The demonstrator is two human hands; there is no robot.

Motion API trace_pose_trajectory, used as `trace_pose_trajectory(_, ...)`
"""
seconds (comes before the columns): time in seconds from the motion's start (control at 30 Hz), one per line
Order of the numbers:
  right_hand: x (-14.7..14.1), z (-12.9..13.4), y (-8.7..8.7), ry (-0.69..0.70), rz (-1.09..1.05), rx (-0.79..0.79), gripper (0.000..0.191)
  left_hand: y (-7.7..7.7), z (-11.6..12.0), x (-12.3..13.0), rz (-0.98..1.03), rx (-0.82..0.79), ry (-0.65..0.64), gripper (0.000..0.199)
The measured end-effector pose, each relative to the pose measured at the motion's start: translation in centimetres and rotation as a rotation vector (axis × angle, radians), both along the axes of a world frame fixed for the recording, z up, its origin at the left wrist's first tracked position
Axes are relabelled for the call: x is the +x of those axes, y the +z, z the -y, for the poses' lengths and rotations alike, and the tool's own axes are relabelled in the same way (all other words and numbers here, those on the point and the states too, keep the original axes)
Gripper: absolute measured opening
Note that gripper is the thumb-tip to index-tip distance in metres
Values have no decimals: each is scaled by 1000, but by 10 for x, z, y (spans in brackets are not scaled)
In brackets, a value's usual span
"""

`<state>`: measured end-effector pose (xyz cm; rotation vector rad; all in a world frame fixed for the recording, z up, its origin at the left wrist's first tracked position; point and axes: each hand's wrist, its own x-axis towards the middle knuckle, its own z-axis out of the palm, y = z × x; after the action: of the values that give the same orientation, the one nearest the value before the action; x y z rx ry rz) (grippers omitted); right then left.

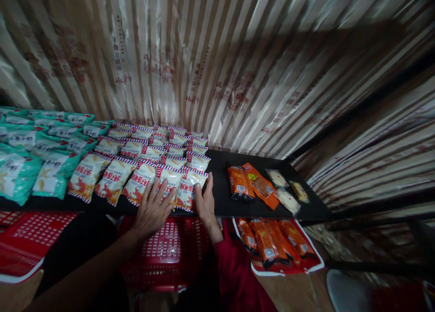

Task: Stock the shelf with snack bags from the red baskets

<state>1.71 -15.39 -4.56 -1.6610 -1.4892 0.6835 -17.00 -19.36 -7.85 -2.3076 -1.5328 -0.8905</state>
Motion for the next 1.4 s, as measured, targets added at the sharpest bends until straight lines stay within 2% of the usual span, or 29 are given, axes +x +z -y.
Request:
trace_pose_trajectory(0.13,-3,-4,-4,-28,50,-58,76,0,-1,0,-5,-18,9,54)
trace_pose_trajectory(0.3,-3,-10,-17,-45,94,-29,76,-1,-3,0,2,5,-10,55)
trace_pose_trajectory(0.37,-3,-10,-20,-63,118,55,78,-2,-4,0,16,32,-13,55)
trace_pose_trajectory(0.47,-4,-2,-18,-93,262,312,80,-5,-4,0,29,60,-11,55)
trace_pose_trajectory(0.53,-6,8,-12,-70,413,485,72,-7,-4,1,32,61,-7,56)
trace_pose_trajectory(0.6,-11,20,-6,19,568,571,58,-7,-2,1,36,53,-5,56)
trace_pose_trajectory(0.7,-21,31,1,129,730,552,50,-4,1,-1,61,60,-9,55)
trace_pose_trajectory(0.87,-32,25,4,130,798,452,56,10,0,-12,134,82,63,51)
trace_pose_trajectory(1.0,-35,16,7,137,819,432,64,18,-10,-21,139,86,121,52)
trace_pose_trajectory(1.4,-36,1,0,162,867,453,66,12,-22,-19,81,36,141,57)
